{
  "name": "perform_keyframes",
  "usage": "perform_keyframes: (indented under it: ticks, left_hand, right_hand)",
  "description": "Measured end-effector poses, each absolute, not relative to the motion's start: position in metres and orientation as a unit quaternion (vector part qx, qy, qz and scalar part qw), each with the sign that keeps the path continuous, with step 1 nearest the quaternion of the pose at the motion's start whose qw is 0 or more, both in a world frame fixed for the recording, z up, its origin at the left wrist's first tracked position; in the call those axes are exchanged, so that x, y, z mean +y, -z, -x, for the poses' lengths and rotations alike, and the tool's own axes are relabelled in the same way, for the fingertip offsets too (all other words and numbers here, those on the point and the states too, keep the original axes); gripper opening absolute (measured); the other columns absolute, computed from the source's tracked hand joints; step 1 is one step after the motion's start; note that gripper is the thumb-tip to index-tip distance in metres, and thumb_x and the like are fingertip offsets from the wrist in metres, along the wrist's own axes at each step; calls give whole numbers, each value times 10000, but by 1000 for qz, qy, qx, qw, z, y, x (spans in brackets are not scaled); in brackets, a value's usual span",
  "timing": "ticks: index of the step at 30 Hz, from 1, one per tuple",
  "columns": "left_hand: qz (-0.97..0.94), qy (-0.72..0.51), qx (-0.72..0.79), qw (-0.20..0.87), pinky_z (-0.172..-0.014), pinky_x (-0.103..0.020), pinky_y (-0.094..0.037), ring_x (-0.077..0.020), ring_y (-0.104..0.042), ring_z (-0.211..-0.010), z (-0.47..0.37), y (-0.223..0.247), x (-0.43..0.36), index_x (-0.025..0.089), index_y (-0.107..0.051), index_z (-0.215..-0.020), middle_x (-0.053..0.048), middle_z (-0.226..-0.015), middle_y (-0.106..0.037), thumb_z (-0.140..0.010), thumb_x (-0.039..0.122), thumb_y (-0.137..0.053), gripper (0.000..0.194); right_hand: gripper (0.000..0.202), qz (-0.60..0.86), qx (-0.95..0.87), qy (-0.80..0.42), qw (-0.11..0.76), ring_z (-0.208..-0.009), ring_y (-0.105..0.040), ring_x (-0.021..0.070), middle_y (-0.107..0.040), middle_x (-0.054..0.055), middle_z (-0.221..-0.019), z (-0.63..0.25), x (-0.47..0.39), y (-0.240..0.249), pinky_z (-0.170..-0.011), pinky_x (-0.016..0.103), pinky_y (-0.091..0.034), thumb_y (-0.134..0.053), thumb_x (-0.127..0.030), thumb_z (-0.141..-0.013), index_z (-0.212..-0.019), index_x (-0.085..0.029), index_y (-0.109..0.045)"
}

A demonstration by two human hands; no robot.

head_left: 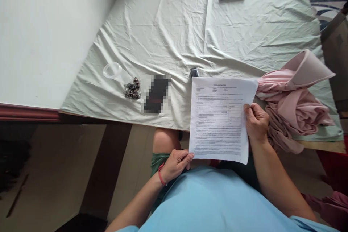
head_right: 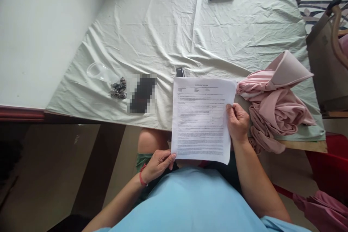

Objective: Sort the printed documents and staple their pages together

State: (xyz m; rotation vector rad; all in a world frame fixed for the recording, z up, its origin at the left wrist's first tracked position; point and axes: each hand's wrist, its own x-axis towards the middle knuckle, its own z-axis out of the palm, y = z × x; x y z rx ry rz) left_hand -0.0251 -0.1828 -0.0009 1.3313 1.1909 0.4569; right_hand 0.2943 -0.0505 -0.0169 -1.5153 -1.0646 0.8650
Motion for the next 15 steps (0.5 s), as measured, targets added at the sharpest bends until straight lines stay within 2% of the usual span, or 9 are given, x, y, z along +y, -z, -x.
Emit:
perform_keyframes:
  ticks: [4, 7, 12, 15]
  left_hand:
    - [-618, -157, 522, 567, -645, -244, -436, -140, -599, -597, 24, 2, -182, 190, -625, -713, -20, -634, -675, -1053, 472, -486, 462]
    - [-634, -152, 493, 576, -662, -240, -440, -136, -604, -619, 26, -2, -179, 185, -641, -712, -28, -680, -695, -1058, 394, -477, 436]
    - [-637, -137, 467, 598, -626, -229, -428, -120, -585, -602, 37, -15, -169, 171, -692, -710, -32, -694, -710, -1055, 411, -501, 461]
    - [-642, -143, 496, 567, -645, -226, -443, -128, -618, -654, 43, -24, -162, 170, -699, -755, -33, -728, -719, -1044, 399, -526, 408]
  right_hand:
    - [342, 626, -447, -359, 528, -653, -537, 138, -660, -9, -751, -294, -50, 16, -614, 271, -426, -707, -548, -935, -887, -210, -720]
    - [334, 624, -448, -360, 530, -655, -539, 137, -667, -8, -761, -293, -51, 15, -619, 273, -423, -707, -542, -937, -890, -212, -722]
    - [338, 627, -441, -362, 530, -655, -553, 143, -673, -5, -770, -293, -50, 14, -614, 276, -437, -705, -550, -932, -882, -215, -712]
    - [335, 627, -429, -369, 534, -647, -554, 139, -674, -6, -767, -292, -50, 14, -605, 272, -440, -709, -548, -930, -884, -216, -712]
